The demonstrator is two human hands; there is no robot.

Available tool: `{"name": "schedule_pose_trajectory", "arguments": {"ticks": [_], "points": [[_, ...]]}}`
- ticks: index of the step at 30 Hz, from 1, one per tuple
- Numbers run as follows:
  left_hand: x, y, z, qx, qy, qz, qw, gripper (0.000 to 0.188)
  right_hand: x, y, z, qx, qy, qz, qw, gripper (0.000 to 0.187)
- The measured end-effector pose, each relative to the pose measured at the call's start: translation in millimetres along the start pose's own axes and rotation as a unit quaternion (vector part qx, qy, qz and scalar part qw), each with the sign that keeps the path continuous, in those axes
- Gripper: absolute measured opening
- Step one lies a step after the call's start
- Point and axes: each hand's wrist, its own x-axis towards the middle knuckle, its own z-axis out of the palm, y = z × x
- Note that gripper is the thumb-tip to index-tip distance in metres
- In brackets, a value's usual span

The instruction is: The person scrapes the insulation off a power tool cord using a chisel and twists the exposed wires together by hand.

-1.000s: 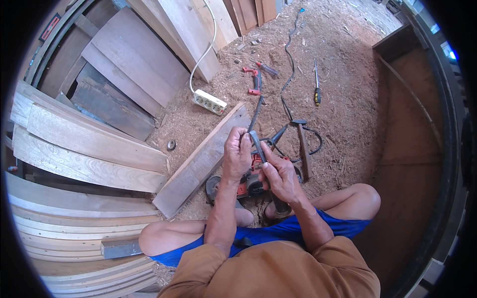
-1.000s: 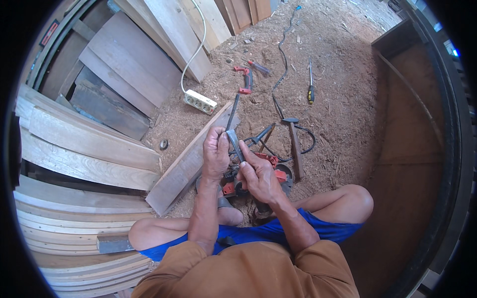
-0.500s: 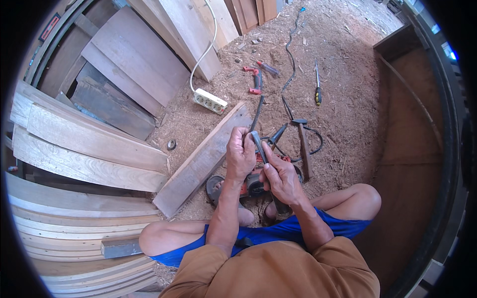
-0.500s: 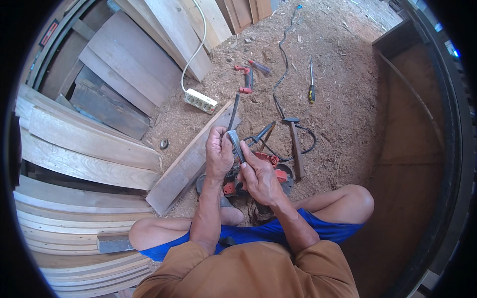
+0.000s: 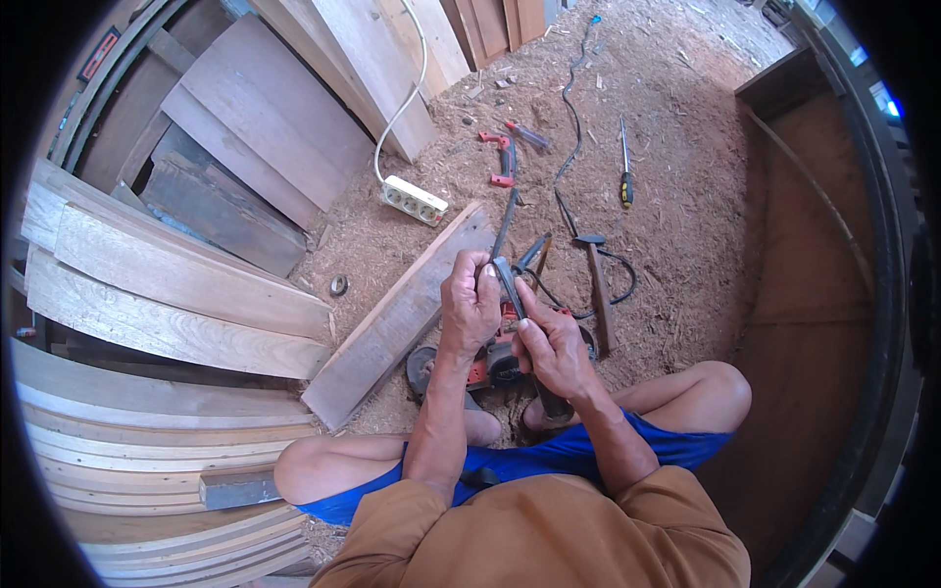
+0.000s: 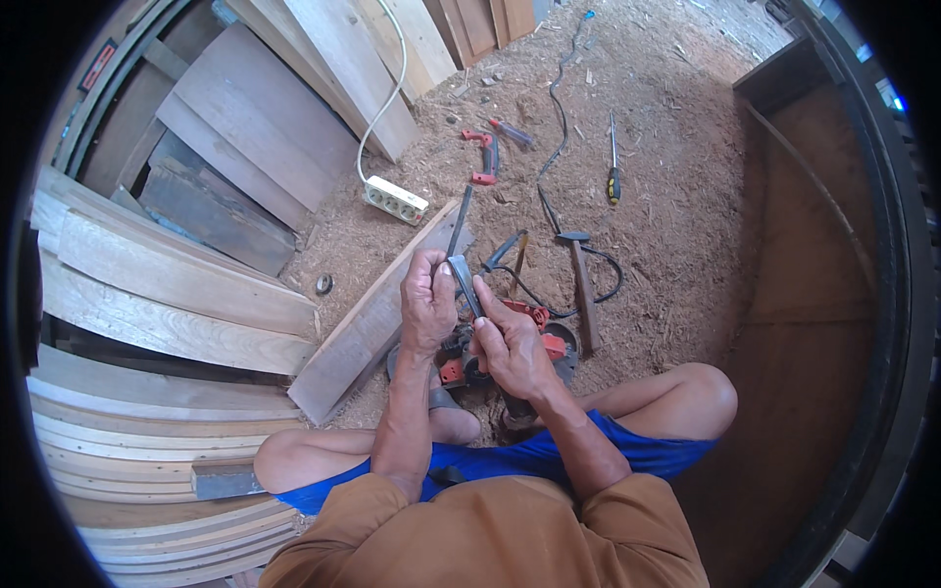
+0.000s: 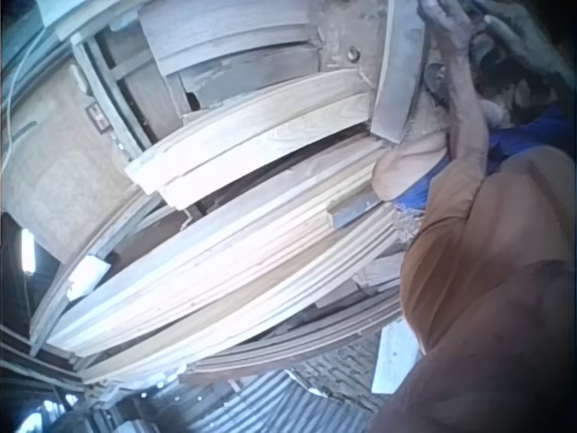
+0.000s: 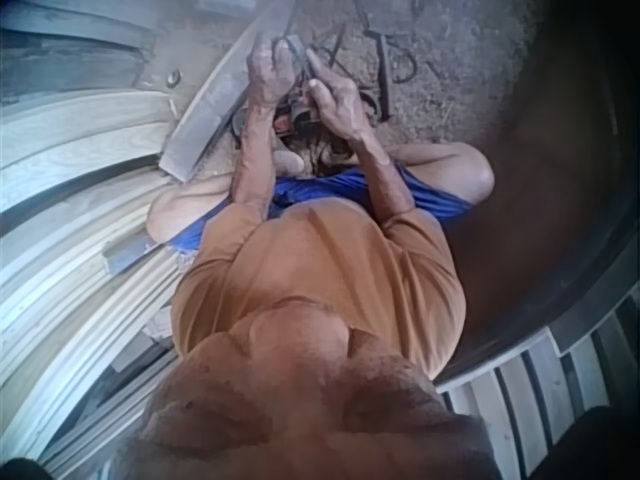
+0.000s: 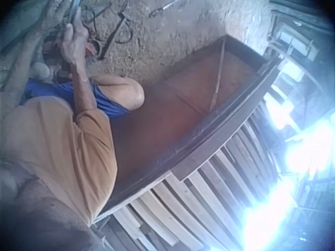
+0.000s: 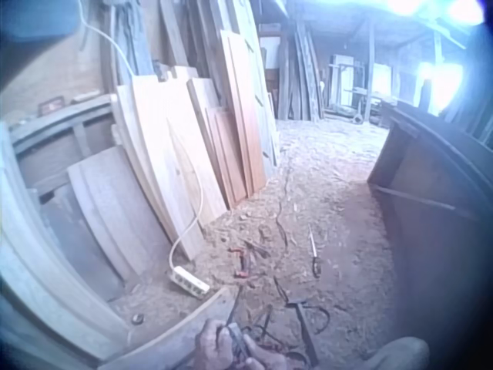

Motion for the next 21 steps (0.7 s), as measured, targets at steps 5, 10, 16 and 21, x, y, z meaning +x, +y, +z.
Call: {"name": "schedule_pose_trajectory", "arguments": {"ticks": [5, 10, 16, 21], "points": [[0.2, 0.9, 1.5, 0.02, -0.002, -0.005, 1.0, 0.007, 0.8, 0.5, -0.4, 0.003, 0.004, 0.006, 1.0, 0.056], [-0.1, -7.7, 1.6, 0.057, -0.002, 0.018, 0.998, 0.007, 3.3, 4.1, -2.6, -0.003, 0.006, 0.015, 1.0, 0.056], [-2.9, -17.3, 6.4, -0.021, 0.028, -0.015, 0.999, 0.007, 1.6, -8.7, -13.3, 0.071, -0.036, 0.07, 0.994, 0.058], [-3.2, -18.8, 6.7, -0.065, 0.015, -0.069, 0.995, 0.008, 1.9, -13.8, -29.2, 0.054, 0.047, 0.031, 0.997, 0.053]]}}
